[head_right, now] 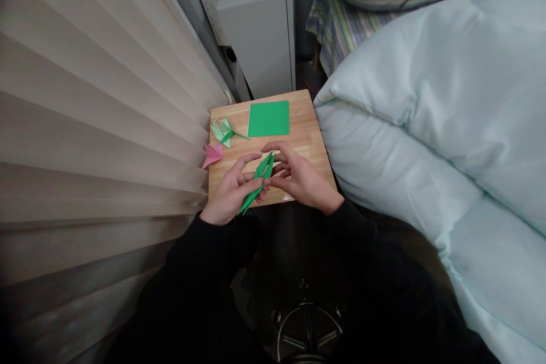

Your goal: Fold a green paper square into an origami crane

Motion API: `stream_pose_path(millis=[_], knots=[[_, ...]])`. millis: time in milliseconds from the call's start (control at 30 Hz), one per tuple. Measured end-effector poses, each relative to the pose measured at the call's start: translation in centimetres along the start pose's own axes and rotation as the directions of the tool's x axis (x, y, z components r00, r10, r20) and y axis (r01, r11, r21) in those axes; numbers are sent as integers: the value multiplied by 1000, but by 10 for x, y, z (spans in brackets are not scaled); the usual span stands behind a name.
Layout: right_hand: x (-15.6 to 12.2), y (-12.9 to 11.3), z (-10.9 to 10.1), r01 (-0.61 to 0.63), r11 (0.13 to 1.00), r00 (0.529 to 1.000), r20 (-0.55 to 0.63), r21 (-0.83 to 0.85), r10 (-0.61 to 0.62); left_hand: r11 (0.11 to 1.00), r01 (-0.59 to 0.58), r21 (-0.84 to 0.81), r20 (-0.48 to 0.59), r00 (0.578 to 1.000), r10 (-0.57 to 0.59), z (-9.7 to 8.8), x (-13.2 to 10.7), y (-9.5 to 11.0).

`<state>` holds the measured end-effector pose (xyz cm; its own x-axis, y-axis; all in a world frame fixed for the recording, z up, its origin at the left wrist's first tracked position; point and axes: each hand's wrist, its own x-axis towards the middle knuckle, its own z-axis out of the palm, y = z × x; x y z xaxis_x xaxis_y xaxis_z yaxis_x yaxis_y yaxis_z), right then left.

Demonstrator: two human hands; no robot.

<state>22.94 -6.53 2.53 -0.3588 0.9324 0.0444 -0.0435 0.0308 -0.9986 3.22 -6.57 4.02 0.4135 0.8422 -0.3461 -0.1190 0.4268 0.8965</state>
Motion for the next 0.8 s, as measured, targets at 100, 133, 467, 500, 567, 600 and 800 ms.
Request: stream_pose_path(millis=[100,133,467,500,567,600,800], knots=[[-1,-3,-1,-57,995,994,94,83,49,998,66,-19,80,995,-65,-4,-4,6],[-1,-4,-1,-74,992,992,104,97,64,996,90,-21,93,992,-87,-6,-4,7],[5,0,6,121,988,842,-538,94,-52,979,-136,-151,-91,988,123,2,-4,3],[6,2,8,132,987,815,-577,93,-55,978,-174,-112,-93,982,164,6,-3,1],[7,7,11,142,986,789,-611,85,-62,968,-250,-32,-104,964,245,13,-2,-3],[7,8,13,141,987,787,-613,71,-68,954,-299,7,-140,945,297,16,-1,-5],[4,11,23,123,990,782,-607,-70,-140,876,-444,190,-200,856,477,18,6,-11]])
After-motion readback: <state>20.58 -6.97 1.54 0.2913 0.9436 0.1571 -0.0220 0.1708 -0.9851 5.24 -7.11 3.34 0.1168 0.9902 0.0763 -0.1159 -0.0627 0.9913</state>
